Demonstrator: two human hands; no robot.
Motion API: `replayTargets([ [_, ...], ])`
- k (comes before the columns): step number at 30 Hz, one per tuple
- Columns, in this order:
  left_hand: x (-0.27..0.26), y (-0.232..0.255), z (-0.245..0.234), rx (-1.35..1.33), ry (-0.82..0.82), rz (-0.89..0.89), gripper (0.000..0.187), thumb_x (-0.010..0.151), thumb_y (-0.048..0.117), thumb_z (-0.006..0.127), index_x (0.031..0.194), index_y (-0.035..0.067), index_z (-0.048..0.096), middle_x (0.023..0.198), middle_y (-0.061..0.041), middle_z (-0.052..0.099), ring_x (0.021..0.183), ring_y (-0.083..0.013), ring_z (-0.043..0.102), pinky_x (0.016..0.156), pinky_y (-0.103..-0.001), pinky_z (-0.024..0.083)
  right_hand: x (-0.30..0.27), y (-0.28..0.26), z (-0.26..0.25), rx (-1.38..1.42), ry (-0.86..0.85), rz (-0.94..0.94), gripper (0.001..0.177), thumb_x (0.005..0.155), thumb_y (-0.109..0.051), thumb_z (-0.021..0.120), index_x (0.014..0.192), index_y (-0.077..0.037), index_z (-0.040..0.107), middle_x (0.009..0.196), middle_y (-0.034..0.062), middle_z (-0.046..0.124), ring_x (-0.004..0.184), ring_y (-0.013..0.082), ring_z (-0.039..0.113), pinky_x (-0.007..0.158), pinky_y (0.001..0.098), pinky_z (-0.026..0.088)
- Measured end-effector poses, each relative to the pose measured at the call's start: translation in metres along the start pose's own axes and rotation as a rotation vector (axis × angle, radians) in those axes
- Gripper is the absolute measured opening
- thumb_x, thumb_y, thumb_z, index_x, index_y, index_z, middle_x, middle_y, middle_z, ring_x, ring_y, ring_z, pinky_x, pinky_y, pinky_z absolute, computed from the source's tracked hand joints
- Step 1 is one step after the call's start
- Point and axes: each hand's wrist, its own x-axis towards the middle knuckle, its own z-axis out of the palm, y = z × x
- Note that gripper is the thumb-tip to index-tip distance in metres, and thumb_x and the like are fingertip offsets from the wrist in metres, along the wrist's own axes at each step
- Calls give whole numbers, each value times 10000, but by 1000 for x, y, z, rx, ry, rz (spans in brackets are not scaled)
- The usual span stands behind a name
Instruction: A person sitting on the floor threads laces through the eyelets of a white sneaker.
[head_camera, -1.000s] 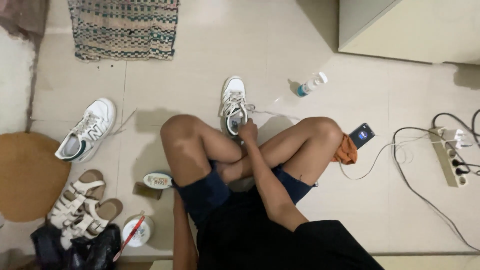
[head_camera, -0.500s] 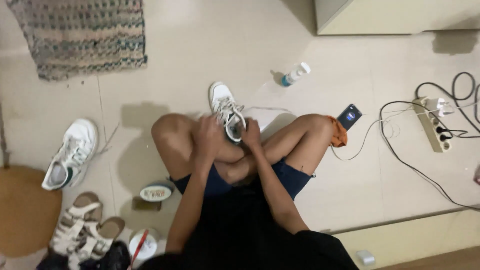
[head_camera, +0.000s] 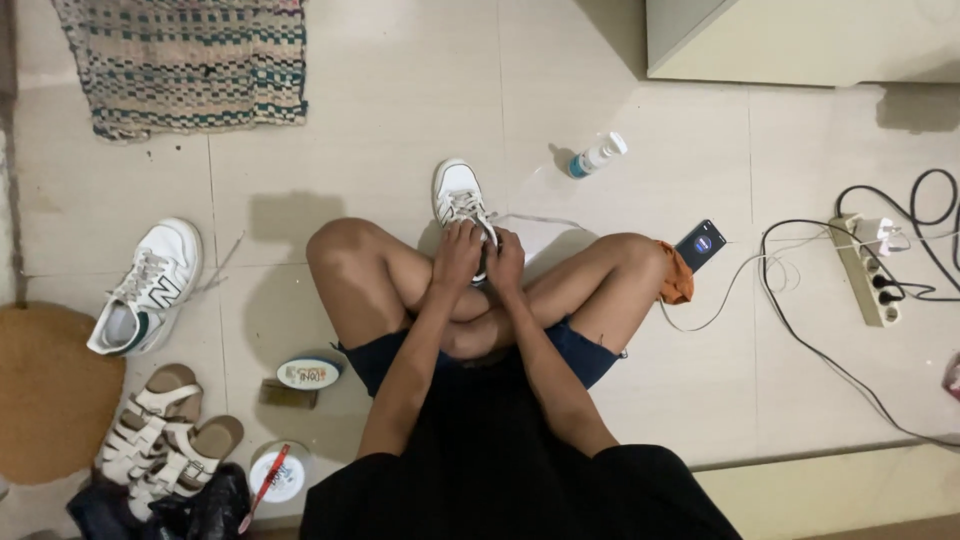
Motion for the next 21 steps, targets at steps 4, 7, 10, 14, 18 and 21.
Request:
replayTargets([
  [4,-7,11,18,-34,-1,13,166,912,144,667,1027,28,637,964,-131,530,897,-323,553,776,-440,462,-9,13,-2,-15,10,108,184,938,-26,627,1119,-44,654,917,186,628,912,405,663,827,470,567],
  [7,-10,17,35,-141,59,90,183,980,180,597,1082,28,598,884,-132,539,806,-333,585,722,-417,488,-8,23,-7,-30,32,188,194,926,-31,627,1120,-36,635,929,195,630,916,413,667,824,475,570],
  [10,-13,25,16,-174,-106,70,433,857,80,740,1236,-2,547,946,-188,620,831,-345,647,758,-431,524,-6,32,-7,-24,-2,238,220,929,-68,635,1148,-67,612,943,198,633,914,414,678,814,506,565],
  [14,1,28,-45,-614,-204,-359,296,981,125,597,1254,32,534,954,-262,691,918,-486,690,825,-571,543,0,33,-8,70,-76,281,231,924,-85,685,1139,-69,602,951,232,652,888,444,686,783,511,561],
  [18,7,12,-66,-783,-142,-660,272,997,297,624,1192,106,616,949,-226,715,944,-460,712,816,-520,567,3,18,-13,141,-105,252,190,941,-75,688,1110,-54,606,938,237,640,851,449,690,741,500,557],
  [21,3,5,-62,-684,-181,-547,268,1012,335,622,1145,105,657,923,-195,735,893,-410,741,762,-492,591,4,20,-9,129,-128,197,183,933,-82,696,1096,-61,616,936,223,633,840,442,693,716,494,564],
])
